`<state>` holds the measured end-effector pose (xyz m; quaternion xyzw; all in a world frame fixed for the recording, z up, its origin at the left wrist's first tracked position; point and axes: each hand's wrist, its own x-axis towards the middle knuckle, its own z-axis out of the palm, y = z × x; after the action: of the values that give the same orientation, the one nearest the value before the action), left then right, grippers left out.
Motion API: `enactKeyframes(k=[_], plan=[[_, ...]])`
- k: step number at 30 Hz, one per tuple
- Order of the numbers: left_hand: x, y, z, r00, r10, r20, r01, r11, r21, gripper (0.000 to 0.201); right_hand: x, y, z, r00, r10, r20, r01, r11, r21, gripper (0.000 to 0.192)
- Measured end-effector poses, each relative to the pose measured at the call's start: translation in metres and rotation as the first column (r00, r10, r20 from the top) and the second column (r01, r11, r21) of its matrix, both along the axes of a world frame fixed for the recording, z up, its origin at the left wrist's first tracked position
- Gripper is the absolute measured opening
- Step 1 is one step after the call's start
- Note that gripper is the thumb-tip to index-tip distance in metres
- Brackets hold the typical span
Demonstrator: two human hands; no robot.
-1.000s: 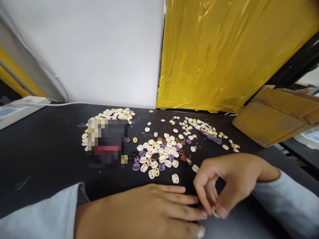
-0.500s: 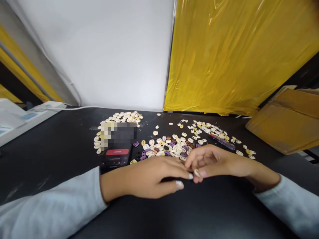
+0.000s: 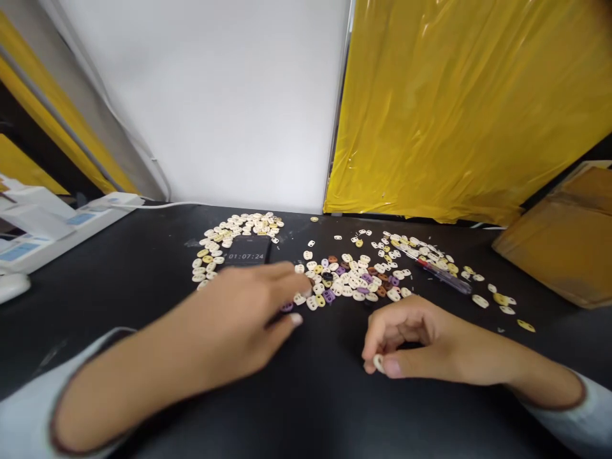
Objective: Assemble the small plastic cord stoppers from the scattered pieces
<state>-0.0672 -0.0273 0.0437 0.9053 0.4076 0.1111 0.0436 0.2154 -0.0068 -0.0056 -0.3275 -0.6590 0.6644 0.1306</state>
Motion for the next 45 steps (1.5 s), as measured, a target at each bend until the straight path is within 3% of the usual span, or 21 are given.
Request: enactKeyframes(k=[2,5,12,19,21,26,30,33,35,37,40,42,45], plan=[[-0.014,0.012,0.012,0.993,0.098,-0.061,-0.103,0.992,-0.074,0.009,-0.011,-0.001,-0.004,1.000,-0.027,-0.015,0.027,0.999,0.032,0.019],[-0.024,0.019,0.018,0.982,0.132,-0.132,-0.154,0.973,-0.174,0.016,-0.027,0.002,-0.010,0.991,-0.117,-0.062,0.124,0.985,0.116,0.018],[-0.021,0.032,-0.009,0.987,0.093,-0.130,-0.121,0.966,-0.227,0.017,-0.042,0.021,-0.017,0.967,-0.200,-0.160,0.236,0.938,0.254,0.016],[-0.009,0.039,-0.023,0.996,0.074,-0.059,-0.082,0.985,-0.149,0.017,-0.040,0.022,-0.020,0.938,-0.276,-0.209,0.337,0.868,0.364,0.013],[-0.007,0.036,-0.025,0.996,0.067,-0.059,-0.074,0.990,-0.118,0.020,-0.039,0.019,-0.019,0.934,-0.293,-0.202,0.355,0.808,0.470,0.012],[-0.005,0.032,-0.029,0.997,0.072,-0.032,-0.074,0.994,-0.084,0.025,-0.032,0.016,-0.020,0.931,-0.351,-0.102,0.293,0.551,0.781,0.021],[0.003,0.024,-0.030,0.964,0.111,0.240,-0.061,0.976,-0.208,0.021,-0.028,0.020,-0.027,0.936,-0.347,-0.060,0.211,0.415,0.885,0.026],[0.014,0.014,-0.035,0.830,0.203,0.520,0.063,0.892,-0.449,0.017,-0.028,0.021,-0.029,0.924,-0.374,-0.080,0.219,0.346,0.912,0.025],[0.021,0.008,-0.040,0.713,0.321,0.624,0.165,0.788,-0.593,0.012,-0.028,0.018,-0.025,0.908,-0.394,-0.146,0.283,0.316,0.906,0.022],[0.027,0.003,-0.045,0.617,0.418,0.667,0.247,0.702,-0.668,0.012,-0.030,0.010,-0.018,0.900,-0.379,-0.216,0.346,0.320,0.882,0.015],[0.032,-0.003,-0.048,0.531,0.474,0.703,0.320,0.656,-0.684,0.013,-0.033,-0.007,-0.007,0.952,-0.252,-0.174,0.268,0.415,0.870,0.003],[0.035,-0.007,-0.050,0.523,0.479,0.705,0.338,0.642,-0.688,0.010,-0.035,-0.017,-0.003,0.962,-0.234,-0.142,0.237,0.453,0.859,0.002],[0.037,-0.013,-0.053,0.571,0.464,0.677,0.319,0.635,-0.704,0.005,-0.036,-0.024,-0.003,0.976,-0.200,-0.080,0.172,0.503,0.847,0.004]])
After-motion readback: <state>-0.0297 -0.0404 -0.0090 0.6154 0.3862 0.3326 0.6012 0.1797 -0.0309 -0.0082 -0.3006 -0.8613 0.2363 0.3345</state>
